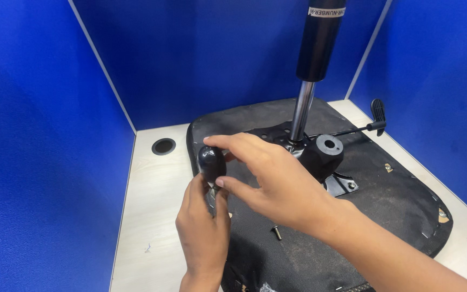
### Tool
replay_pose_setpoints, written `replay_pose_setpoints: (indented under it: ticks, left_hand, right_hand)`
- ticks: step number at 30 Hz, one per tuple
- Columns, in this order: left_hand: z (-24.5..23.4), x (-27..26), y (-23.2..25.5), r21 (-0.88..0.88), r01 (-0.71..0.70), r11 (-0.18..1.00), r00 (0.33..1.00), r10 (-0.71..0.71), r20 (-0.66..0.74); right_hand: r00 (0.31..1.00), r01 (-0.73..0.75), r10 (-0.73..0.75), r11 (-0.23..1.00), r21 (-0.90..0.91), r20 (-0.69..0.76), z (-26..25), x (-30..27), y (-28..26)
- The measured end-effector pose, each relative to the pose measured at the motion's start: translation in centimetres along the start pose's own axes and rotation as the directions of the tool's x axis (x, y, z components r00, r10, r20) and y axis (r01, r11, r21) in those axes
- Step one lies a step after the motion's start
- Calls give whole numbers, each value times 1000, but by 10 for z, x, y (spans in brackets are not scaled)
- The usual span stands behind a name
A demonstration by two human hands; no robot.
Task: The person removes plastic wrap from a black cylindrical handle and inserts a metal bolt into its threaded end. They then rotate the handle to tighten the bolt by hand. The handle remains in the person's hands at the end of the clip.
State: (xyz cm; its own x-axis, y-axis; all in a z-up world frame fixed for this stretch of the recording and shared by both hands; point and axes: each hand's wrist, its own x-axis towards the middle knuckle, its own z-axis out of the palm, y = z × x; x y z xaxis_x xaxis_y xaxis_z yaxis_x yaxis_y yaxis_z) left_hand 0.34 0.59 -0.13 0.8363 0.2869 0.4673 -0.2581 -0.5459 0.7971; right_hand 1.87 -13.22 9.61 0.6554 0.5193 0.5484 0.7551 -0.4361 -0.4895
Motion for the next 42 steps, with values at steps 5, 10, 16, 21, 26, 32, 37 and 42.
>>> replay_pose_setpoints:
  ticks: [5,10,16,21,26,32,37,42]
  left_hand:
    - [1,0,-1,28,-83,996,996,84,-39]
    - [2,-1,-2,53,-116,992,992,119,-45]
    - [4,-4,5,18,-33,999,998,33,-43]
    - [8,5,10,12,-145,989,985,146,-89]
    - [18,10,9,-59,-28,998,998,31,57]
    - [11,10,-2,-157,-228,961,965,244,92]
    - [2,13,-5,-85,-85,993,972,102,212]
    - [6,6,1,-15,-237,971,968,238,83]
  right_hand:
    - [998,60,-60,998,4,-13,0,5,1]
    - [993,-88,85,995,-42,-82,8,10,-5]
    - [995,-43,36,997,-70,-98,9,13,-1]
    - [995,-21,16,998,-54,-95,-1,13,9]
    - [990,-67,62,997,-34,-126,-13,8,22]
    - [987,120,-122,992,-25,-107,-13,-5,19]
    - [980,164,-173,982,-93,-99,-2,-10,14]
    - [987,134,-133,991,5,-94,-7,-7,14]
